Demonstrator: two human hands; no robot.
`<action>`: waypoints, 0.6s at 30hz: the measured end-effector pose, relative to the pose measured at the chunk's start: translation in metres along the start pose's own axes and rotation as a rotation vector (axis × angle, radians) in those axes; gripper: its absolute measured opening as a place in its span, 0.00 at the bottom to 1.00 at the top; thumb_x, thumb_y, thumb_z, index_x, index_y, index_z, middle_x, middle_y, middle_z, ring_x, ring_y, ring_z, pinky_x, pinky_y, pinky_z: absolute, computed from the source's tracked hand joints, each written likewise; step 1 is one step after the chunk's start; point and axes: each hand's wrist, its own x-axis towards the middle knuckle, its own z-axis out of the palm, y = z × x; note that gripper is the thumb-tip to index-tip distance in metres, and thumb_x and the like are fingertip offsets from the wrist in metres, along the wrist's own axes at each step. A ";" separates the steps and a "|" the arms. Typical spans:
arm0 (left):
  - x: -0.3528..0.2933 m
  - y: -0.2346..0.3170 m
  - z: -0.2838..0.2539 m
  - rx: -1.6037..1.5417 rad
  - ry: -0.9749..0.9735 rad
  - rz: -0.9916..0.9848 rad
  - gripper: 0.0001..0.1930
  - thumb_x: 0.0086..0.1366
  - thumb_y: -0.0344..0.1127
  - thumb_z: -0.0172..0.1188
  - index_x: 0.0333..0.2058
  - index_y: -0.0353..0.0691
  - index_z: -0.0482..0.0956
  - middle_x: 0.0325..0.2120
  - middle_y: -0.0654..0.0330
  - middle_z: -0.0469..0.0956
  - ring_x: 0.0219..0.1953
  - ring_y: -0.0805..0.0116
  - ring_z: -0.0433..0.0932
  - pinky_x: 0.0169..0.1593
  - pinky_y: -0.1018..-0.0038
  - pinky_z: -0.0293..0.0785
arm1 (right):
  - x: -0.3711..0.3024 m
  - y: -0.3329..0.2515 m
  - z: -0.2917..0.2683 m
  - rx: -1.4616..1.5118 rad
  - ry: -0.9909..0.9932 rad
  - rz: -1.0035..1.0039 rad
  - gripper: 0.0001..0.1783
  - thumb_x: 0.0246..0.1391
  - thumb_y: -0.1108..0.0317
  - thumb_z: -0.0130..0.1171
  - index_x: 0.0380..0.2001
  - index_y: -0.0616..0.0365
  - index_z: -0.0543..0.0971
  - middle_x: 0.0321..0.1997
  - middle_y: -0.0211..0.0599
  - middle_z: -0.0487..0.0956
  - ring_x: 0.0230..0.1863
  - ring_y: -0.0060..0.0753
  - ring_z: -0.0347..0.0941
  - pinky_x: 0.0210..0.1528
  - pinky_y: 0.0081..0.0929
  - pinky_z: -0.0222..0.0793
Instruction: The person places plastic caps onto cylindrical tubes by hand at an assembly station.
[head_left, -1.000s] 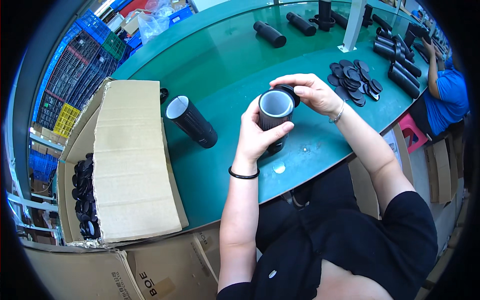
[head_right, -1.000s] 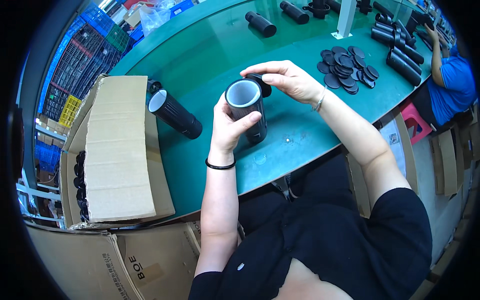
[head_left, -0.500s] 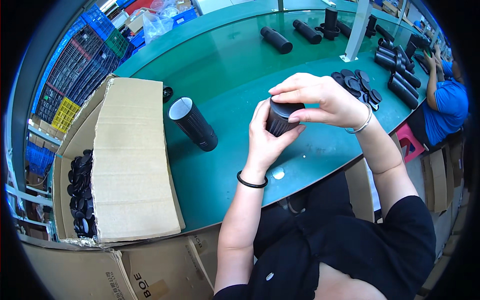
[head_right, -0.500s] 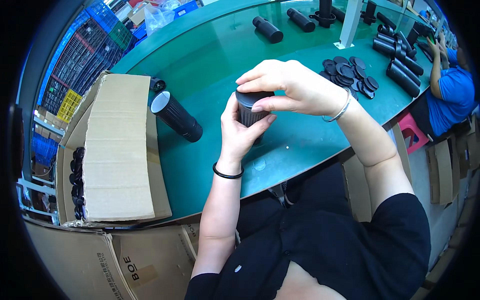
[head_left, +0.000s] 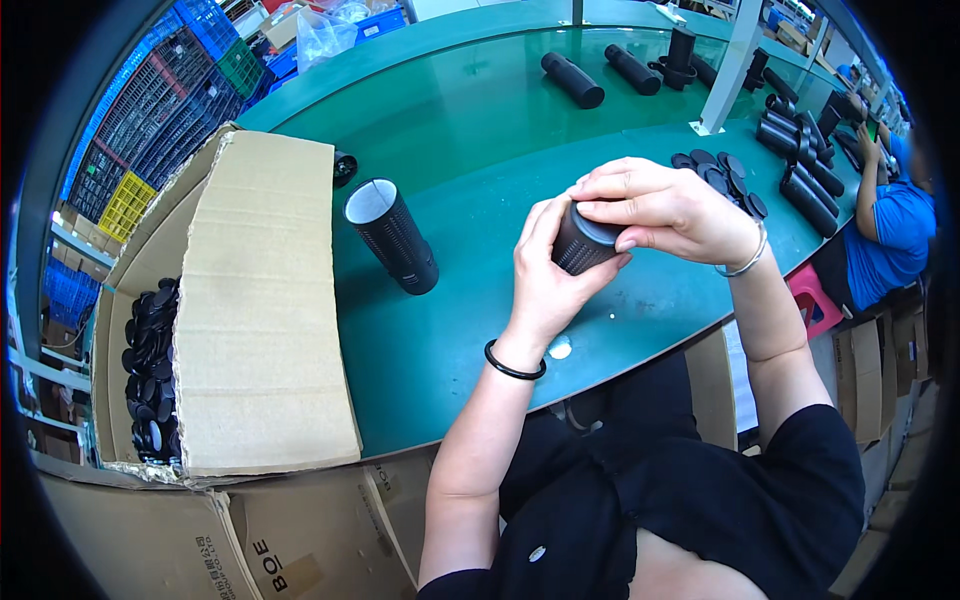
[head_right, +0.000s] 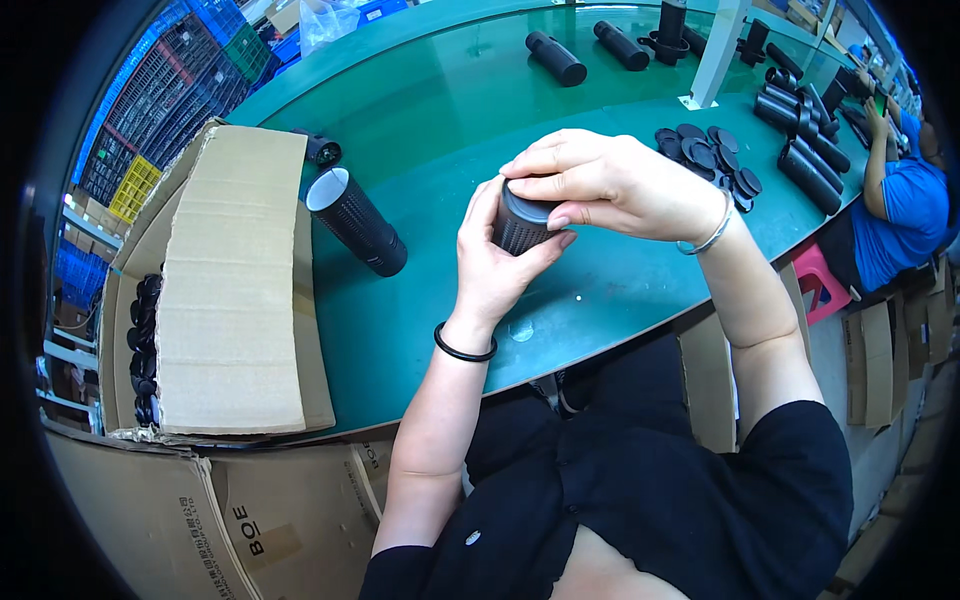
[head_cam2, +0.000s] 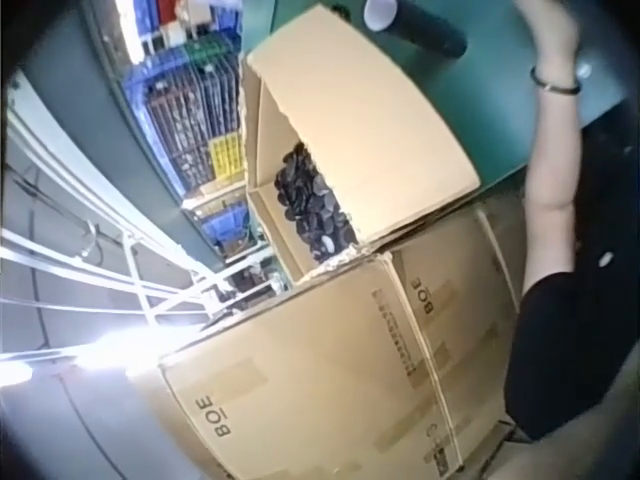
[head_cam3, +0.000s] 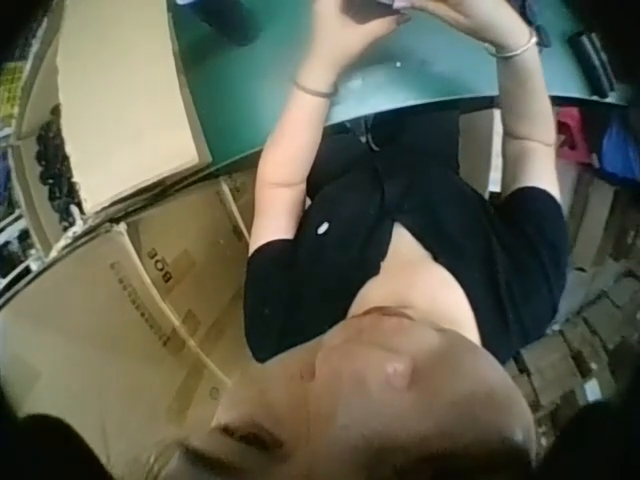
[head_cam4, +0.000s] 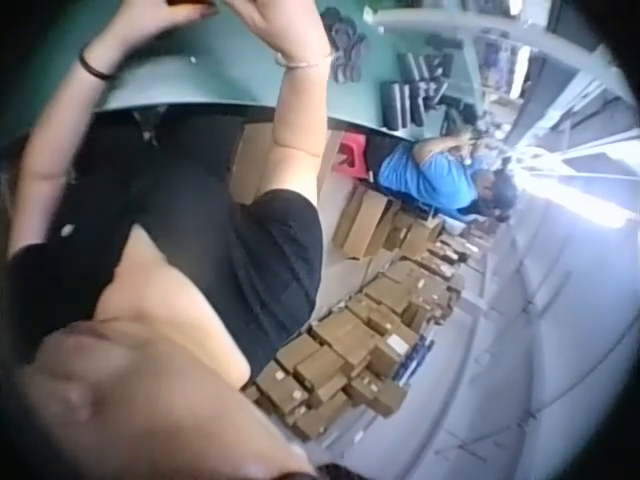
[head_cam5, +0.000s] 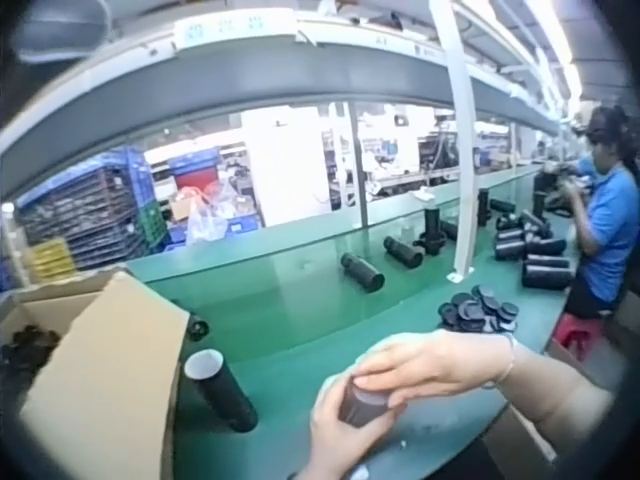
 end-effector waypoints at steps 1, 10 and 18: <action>0.000 0.001 0.000 0.006 -0.004 -0.004 0.31 0.43 0.34 0.73 0.47 0.36 0.72 0.41 0.57 0.73 0.44 0.65 0.74 0.47 0.72 0.70 | 0.000 0.000 -0.001 -0.042 -0.035 -0.024 0.25 0.47 0.62 0.63 0.50 0.60 0.76 0.52 0.41 0.76 0.54 0.45 0.70 0.56 0.38 0.66; 0.001 -0.002 0.000 -0.008 0.010 0.024 0.31 0.43 0.34 0.73 0.48 0.36 0.72 0.41 0.57 0.73 0.44 0.65 0.74 0.48 0.72 0.70 | -0.003 0.001 0.011 0.142 0.080 0.098 0.23 0.52 0.59 0.59 0.49 0.60 0.77 0.54 0.42 0.74 0.56 0.47 0.69 0.57 0.38 0.65; 0.000 0.001 -0.001 -0.013 0.015 0.000 0.31 0.43 0.34 0.73 0.48 0.35 0.72 0.42 0.56 0.73 0.44 0.64 0.74 0.48 0.71 0.71 | 0.001 -0.002 0.008 0.030 0.028 0.018 0.22 0.54 0.59 0.57 0.48 0.60 0.77 0.54 0.43 0.74 0.57 0.48 0.68 0.59 0.40 0.63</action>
